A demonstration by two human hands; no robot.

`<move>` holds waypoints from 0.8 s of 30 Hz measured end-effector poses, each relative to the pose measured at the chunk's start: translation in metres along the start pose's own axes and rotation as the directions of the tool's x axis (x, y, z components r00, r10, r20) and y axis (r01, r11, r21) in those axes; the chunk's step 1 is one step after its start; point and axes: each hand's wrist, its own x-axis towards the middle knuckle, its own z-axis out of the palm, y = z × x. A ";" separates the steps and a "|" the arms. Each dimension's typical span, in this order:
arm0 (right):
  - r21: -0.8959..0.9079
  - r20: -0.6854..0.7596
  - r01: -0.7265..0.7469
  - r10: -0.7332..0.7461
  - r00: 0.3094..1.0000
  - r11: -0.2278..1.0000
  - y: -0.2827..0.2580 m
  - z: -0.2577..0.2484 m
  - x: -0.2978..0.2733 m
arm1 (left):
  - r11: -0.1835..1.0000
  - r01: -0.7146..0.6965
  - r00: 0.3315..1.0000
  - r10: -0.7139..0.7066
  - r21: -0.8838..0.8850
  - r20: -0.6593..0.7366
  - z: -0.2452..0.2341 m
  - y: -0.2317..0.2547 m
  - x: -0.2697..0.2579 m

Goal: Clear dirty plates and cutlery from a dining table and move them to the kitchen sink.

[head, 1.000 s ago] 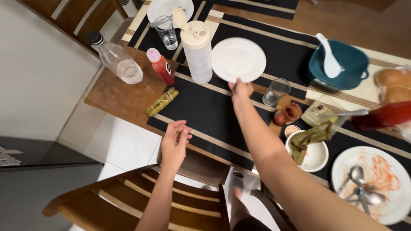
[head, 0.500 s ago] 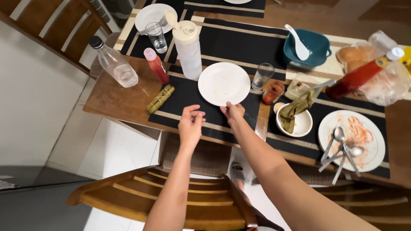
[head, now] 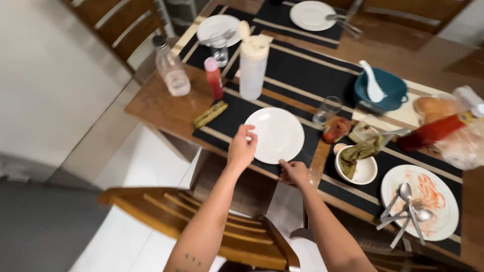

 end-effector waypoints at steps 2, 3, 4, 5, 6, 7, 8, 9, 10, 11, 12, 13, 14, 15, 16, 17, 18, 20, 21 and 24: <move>-0.093 0.066 0.002 0.004 0.998 0.996 -0.001 -0.003 -0.009 | 0.999 0.006 0.999 -0.007 -0.037 -0.044 -0.015 0.010 0.000; -0.173 0.114 0.008 0.011 0.993 0.985 -0.003 -0.004 -0.013 | 0.997 -0.002 0.998 -0.003 -0.077 -0.070 -0.023 0.015 0.001; -0.177 0.123 0.018 0.004 0.992 0.984 -0.012 -0.002 -0.021 | 0.997 -0.005 0.996 -0.002 -0.075 -0.084 -0.032 0.015 -0.001; -0.206 0.184 0.074 -0.036 0.982 0.976 -0.022 0.002 -0.030 | 0.963 0.000 0.995 -0.027 -0.270 -0.097 -0.042 0.016 -0.003; -0.229 0.245 0.136 -0.078 0.966 0.964 -0.033 0.006 -0.038 | 0.890 -0.006 0.993 -0.048 -0.456 -0.107 -0.053 0.016 -0.004; -0.232 0.253 0.150 -0.089 0.963 0.961 -0.047 0.016 -0.048 | 0.890 -0.018 0.992 -0.042 -0.455 -0.121 -0.071 0.021 -0.012; -0.238 0.356 0.245 -0.151 0.922 0.940 -0.060 0.024 -0.058 | 0.850 -0.023 0.992 -0.048 -0.526 -0.120 -0.088 0.026 -0.021; -0.233 0.455 0.338 -0.205 0.867 0.912 -0.073 0.033 -0.069 | 0.804 -0.028 0.992 -0.052 -0.594 -0.118 -0.106 0.029 -0.032; -0.242 0.472 0.356 -0.211 0.856 0.903 -0.093 0.046 -0.083 | 0.802 -0.045 0.988 -0.051 -0.595 -0.144 -0.129 0.030 -0.047; -0.250 0.548 0.492 -0.297 0.782 0.834 -0.113 0.059 -0.098 | 0.824 -0.042 0.990 -0.040 -0.565 -0.133 -0.152 0.030 -0.063; -0.236 0.620 0.615 -0.370 0.691 0.753 -0.132 0.076 -0.113 | 0.848 -0.036 0.993 -0.031 -0.529 -0.116 -0.178 0.030 -0.077; -0.231 0.635 0.627 -0.373 0.676 0.744 -0.149 0.094 -0.127 | 0.850 -0.048 0.990 -0.030 -0.524 -0.138 -0.206 0.019 -0.092; -0.215 0.693 0.699 -0.398 0.601 0.682 -0.163 0.113 -0.143 | 0.876 -0.048 0.980 -0.052 -0.479 -0.194 -0.236 0.006 -0.108; -0.192 0.746 0.764 -0.415 0.521 0.616 -0.175 0.134 -0.160 | 0.900 -0.045 0.966 -0.072 -0.434 -0.250 -0.266 -0.008 -0.125; -0.183 0.751 0.767 -0.416 0.513 0.615 -0.183 0.151 -0.175 | 0.904 -0.047 0.964 -0.072 -0.426 -0.257 -0.292 -0.007 -0.142; -0.169 0.808 0.805 -0.388 0.443 0.569 -0.192 0.169 -0.190 | 0.923 -0.056 0.946 -0.073 -0.382 -0.316 -0.320 -0.005 -0.158; -0.144 0.858 0.838 -0.356 0.371 0.527 -0.201 0.190 -0.208 | 0.942 -0.058 0.925 -0.074 -0.330 -0.372 -0.353 -0.002 -0.176; -0.133 0.884 0.870 -0.340 0.321 0.474 -0.208 0.235 -0.238 | 0.957 -0.019 0.899 -0.110 -0.289 -0.425 -0.406 -0.010 -0.196; -0.135 0.904 0.901 -0.321 0.282 0.413 -0.214 0.259 -0.251 | 0.965 0.015 0.869 -0.143 -0.263 -0.473 -0.435 -0.014 -0.203; -0.131 0.913 0.908 -0.309 0.267 0.397 -0.217 0.328 -0.270 | 0.950 0.066 0.833 -0.220 -0.304 -0.507 -0.499 -0.045 -0.220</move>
